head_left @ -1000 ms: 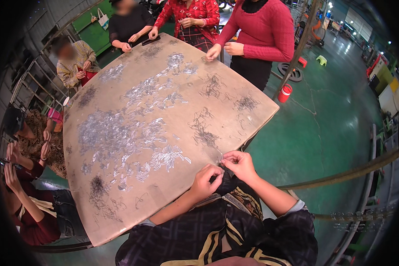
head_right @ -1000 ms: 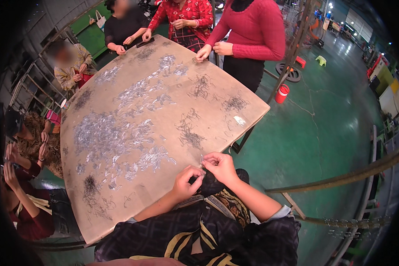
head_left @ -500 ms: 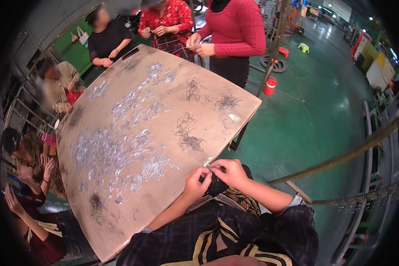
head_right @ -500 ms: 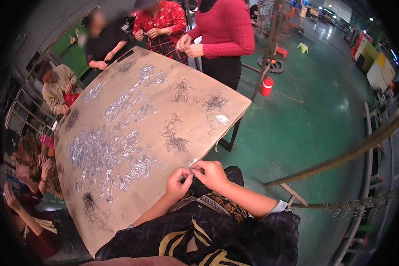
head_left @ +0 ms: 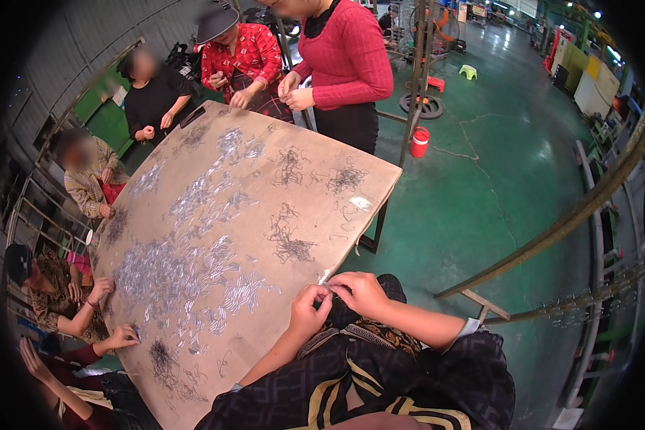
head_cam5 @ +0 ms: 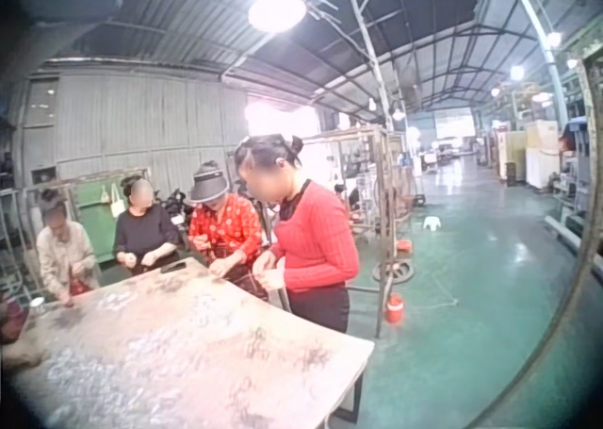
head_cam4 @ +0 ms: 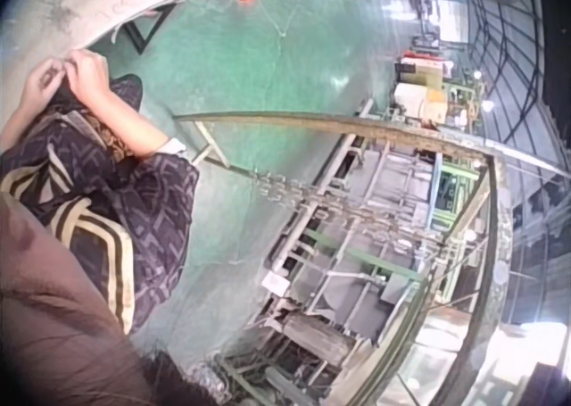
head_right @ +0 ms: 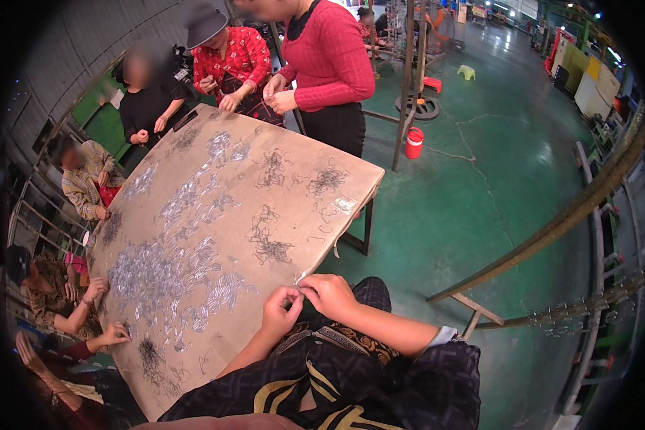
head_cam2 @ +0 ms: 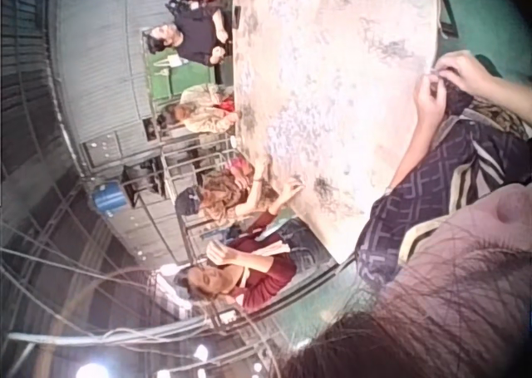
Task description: The person repeatedly picks up small wire pieces from a large board and places them into a container. Other people around the table perform similar actions. The person occasionally reaches up to hang wire strands on a nearby rack.
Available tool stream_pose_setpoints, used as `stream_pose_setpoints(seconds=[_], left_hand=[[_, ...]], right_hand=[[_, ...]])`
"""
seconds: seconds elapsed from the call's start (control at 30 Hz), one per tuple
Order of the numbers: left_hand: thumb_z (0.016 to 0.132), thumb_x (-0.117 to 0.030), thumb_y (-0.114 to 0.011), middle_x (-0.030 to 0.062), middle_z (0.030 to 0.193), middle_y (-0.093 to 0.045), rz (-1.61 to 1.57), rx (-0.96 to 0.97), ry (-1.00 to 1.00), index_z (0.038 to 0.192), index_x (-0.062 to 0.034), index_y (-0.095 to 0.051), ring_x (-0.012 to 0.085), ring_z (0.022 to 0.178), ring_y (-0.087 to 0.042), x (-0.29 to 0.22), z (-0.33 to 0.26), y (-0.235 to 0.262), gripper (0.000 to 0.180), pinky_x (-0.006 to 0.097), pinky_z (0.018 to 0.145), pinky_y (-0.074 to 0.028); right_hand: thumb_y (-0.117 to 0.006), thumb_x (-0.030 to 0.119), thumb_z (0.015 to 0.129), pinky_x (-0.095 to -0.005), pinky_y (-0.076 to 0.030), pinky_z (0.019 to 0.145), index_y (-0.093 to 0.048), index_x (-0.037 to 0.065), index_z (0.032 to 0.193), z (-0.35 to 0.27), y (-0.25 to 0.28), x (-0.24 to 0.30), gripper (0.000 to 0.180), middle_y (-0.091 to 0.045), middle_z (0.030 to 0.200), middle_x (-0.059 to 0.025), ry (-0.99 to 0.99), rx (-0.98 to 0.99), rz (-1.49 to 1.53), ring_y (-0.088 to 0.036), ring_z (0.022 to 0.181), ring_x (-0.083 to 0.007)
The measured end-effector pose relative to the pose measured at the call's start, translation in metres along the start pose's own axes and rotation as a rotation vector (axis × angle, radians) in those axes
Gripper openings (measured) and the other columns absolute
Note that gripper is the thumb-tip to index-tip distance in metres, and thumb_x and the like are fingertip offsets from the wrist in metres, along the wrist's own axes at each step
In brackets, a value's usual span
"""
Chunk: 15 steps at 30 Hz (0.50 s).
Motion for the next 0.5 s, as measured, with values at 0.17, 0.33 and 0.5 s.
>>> stream_pose_setpoints(seconds=[0.17,0.33,0.5], left_hand=[[0.079,0.001,-0.069,0.0074,0.080,-0.064,0.020,0.029,0.038,0.085,-0.0012,-0.061,0.0140,0.068,-0.059,0.000,-0.005,0.002,0.010,0.027,0.063,-0.049],[0.081,0.000,-0.069,0.0091,0.086,-0.066,-0.032,0.091,0.054,0.091,-0.0007,-0.064,0.0178,0.074,-0.063,0.003,-0.006,0.006,0.011,0.029,0.066,-0.050],[0.081,-0.002,-0.069,0.0134,0.090,-0.067,0.112,0.044,0.069,0.091,-0.0009,-0.067,0.0283,0.080,-0.065,0.025,0.008,0.038,0.010,0.035,0.072,-0.052]], right_hand=[[-0.066,0.007,0.082,-0.0394,-0.053,0.067,-0.068,0.003,0.089,0.001,-0.004,0.002,0.009,-0.069,0.084,-0.0147,0.005,0.021,-0.001,-0.067,0.076,-0.0337],[-0.068,0.005,0.080,-0.0387,-0.052,0.069,-0.068,0.002,0.088,0.000,-0.006,0.007,0.008,-0.069,0.083,-0.0145,0.037,0.033,-0.045,-0.066,0.075,-0.0327],[-0.068,0.006,0.080,-0.0394,-0.051,0.070,-0.068,0.004,0.088,-0.001,-0.009,0.009,0.009,-0.069,0.084,-0.0107,0.049,0.030,-0.053,-0.065,0.075,-0.0319]])
Point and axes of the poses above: each hand's wrist, its own z-axis towards the middle knuckle, its own y-axis out of the back of the hand, x = y × z, the point moved 10 cm from there along z, towards the middle knuckle
